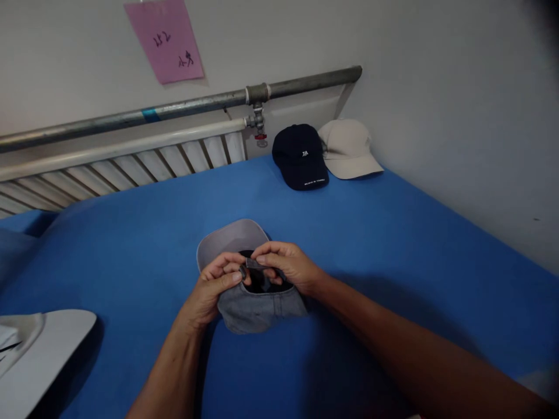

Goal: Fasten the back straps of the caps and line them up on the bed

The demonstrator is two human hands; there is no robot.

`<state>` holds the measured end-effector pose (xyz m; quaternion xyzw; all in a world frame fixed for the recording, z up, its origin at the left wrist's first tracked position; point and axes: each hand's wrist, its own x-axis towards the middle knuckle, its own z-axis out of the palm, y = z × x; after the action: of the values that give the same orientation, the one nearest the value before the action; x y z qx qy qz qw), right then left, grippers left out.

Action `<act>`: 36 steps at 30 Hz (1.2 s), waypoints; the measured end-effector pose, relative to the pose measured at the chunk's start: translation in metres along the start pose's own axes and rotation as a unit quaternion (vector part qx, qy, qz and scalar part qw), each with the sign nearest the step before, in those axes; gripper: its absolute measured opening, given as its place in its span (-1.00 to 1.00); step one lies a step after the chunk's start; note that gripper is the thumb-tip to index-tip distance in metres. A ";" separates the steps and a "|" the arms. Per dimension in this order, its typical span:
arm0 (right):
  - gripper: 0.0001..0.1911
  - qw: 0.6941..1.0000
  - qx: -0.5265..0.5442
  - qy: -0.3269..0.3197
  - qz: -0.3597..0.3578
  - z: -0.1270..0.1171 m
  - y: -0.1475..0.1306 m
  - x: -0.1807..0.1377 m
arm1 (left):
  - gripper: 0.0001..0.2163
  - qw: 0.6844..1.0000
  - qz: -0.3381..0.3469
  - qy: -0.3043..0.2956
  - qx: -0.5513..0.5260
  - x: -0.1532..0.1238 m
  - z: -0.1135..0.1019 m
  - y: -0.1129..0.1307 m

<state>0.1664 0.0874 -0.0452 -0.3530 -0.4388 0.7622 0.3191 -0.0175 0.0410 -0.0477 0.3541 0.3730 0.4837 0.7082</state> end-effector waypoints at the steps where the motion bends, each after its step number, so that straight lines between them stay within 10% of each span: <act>1: -0.92 1.000 -0.002 -0.003 0.002 0.000 0.000 0.000 | -0.79 1.000 0.001 0.000 0.003 0.000 0.000 0.000; 36: -0.87 0.988 0.070 -0.121 0.061 -0.012 0.007 0.008 | -0.82 0.999 -0.021 0.012 0.048 -0.001 0.002 0.001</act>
<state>0.1704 0.0965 -0.0578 -0.2611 -0.3971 0.8462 0.2410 -0.0165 0.0396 -0.0456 0.3742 0.4115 0.4542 0.6960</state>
